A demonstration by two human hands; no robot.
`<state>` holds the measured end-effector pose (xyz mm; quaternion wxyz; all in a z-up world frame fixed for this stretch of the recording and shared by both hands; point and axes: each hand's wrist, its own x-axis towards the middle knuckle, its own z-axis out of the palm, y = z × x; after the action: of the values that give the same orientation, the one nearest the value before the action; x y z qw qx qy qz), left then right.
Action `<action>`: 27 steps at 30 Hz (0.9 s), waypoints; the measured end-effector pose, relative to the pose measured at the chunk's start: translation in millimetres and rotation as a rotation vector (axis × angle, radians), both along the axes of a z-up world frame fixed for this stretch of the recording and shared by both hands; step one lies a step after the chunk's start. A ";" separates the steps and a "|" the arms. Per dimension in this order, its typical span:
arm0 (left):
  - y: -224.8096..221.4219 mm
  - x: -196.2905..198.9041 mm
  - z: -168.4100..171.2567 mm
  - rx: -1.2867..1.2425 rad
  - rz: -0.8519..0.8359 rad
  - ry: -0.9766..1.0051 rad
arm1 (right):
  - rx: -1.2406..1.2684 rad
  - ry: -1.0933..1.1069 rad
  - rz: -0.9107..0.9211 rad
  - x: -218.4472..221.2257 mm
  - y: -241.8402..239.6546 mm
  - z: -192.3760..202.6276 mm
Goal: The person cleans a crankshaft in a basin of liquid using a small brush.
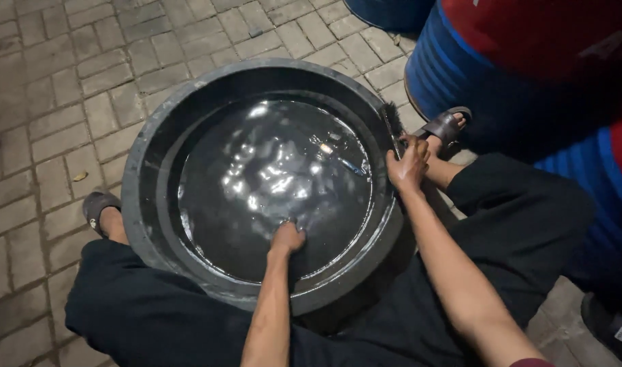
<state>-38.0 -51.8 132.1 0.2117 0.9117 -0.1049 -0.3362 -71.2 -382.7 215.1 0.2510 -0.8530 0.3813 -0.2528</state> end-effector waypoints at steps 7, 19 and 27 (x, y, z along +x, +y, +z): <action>2.3 1.1 -32.2 0.006 0.001 0.008 | 0.047 -0.258 0.061 8.1 41.2 1.8; -1.1 -10.5 -29.8 0.034 -0.160 0.036 | 0.114 0.637 0.951 48.4 167.1 -159.1; 5.3 -18.8 -101.4 -0.011 -0.180 0.073 | 0.062 0.950 0.846 89.3 151.2 -294.5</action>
<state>-56.9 -46.5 30.7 0.1893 0.8845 -0.1807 -0.3863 18.1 -231.5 -79.4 0.1571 -0.9413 0.0885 0.2852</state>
